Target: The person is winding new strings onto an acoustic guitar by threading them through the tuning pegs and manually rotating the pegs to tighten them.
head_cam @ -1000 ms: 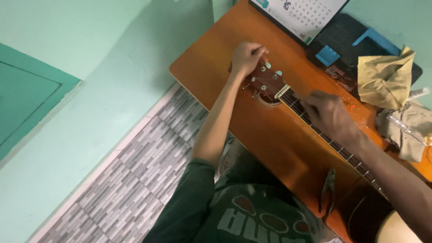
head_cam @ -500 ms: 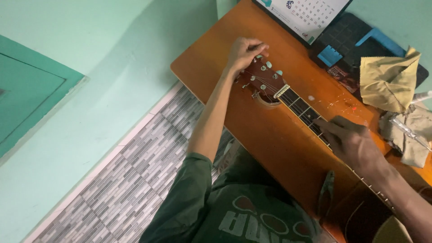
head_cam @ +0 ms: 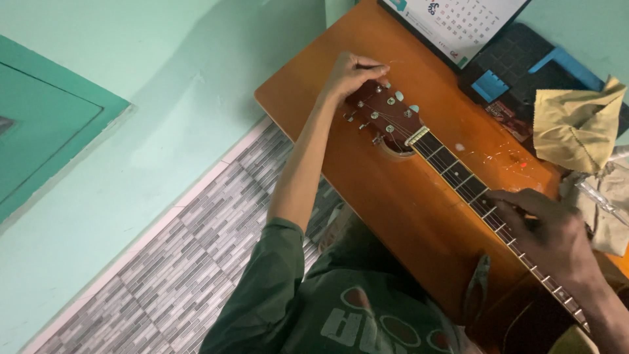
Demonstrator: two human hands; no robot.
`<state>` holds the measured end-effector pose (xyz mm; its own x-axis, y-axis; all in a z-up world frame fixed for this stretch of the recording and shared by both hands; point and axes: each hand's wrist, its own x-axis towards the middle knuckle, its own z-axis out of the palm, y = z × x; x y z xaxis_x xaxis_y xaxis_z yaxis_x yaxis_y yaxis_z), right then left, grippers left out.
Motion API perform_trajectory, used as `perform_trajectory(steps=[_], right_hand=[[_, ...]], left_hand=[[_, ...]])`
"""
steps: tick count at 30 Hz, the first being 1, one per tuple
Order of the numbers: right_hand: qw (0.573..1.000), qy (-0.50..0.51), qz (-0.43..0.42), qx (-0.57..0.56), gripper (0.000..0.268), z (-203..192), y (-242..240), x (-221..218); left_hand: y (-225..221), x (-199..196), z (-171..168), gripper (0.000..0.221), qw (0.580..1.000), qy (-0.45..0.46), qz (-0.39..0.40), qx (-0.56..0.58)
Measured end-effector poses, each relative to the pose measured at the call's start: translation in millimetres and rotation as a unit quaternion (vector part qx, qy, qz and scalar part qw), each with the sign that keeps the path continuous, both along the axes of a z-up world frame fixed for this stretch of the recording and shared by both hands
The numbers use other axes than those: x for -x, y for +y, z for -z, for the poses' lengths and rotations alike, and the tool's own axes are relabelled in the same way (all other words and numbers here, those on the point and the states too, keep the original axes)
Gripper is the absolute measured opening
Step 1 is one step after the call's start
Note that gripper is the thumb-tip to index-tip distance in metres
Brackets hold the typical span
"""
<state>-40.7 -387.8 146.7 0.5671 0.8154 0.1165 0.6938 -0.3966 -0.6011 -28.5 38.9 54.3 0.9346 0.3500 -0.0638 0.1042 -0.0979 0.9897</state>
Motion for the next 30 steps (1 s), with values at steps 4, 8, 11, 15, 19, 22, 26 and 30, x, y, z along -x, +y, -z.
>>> perform_trajectory(steps=[4, 8, 11, 15, 19, 22, 26, 30], right_hand=[[0.997, 0.037, 0.070, -0.008, 0.021, -14.5, 7.1, 11.1], [0.997, 0.046, 0.061, 0.002, 0.026, -8.1, 7.7, 6.5], [0.992, 0.095, 0.082, -0.010, 0.024, -6.2, 11.1, 9.7], [0.989, 0.119, 0.089, -0.007, 0.026, -1.3, 16.5, 7.9], [0.993, 0.074, 0.092, 0.021, 0.022, 6.4, 22.4, 2.6], [0.988, 0.108, 0.105, 0.032, 0.022, -3.0, 30.9, 5.0], [0.990, 0.123, 0.067, -0.017, 0.025, 2.0, 20.8, -2.3], [0.993, 0.065, 0.101, 0.016, 0.019, -2.4, 1.1, 2.0]], left_hand=[[5.3, -6.0, -0.7, 0.030, 1.000, 0.022, -0.015, -0.001], [9.3, -12.8, -1.4, 0.020, 0.999, 0.034, -0.012, 0.005], [17.7, -21.3, 9.7, 0.025, 0.998, 0.023, 0.004, 0.051], [24.1, -29.1, 13.6, 0.017, 0.997, -0.002, -0.001, 0.076], [30.0, -37.4, 19.0, 0.016, 0.995, -0.044, 0.014, 0.094], [30.3, -36.0, 12.3, 0.019, 0.996, -0.048, 0.012, 0.080], [26.8, -25.6, 6.8, 0.021, 0.999, -0.015, 0.030, 0.031], [19.6, -24.2, 27.1, 0.018, 0.993, -0.073, 0.032, -0.085]])
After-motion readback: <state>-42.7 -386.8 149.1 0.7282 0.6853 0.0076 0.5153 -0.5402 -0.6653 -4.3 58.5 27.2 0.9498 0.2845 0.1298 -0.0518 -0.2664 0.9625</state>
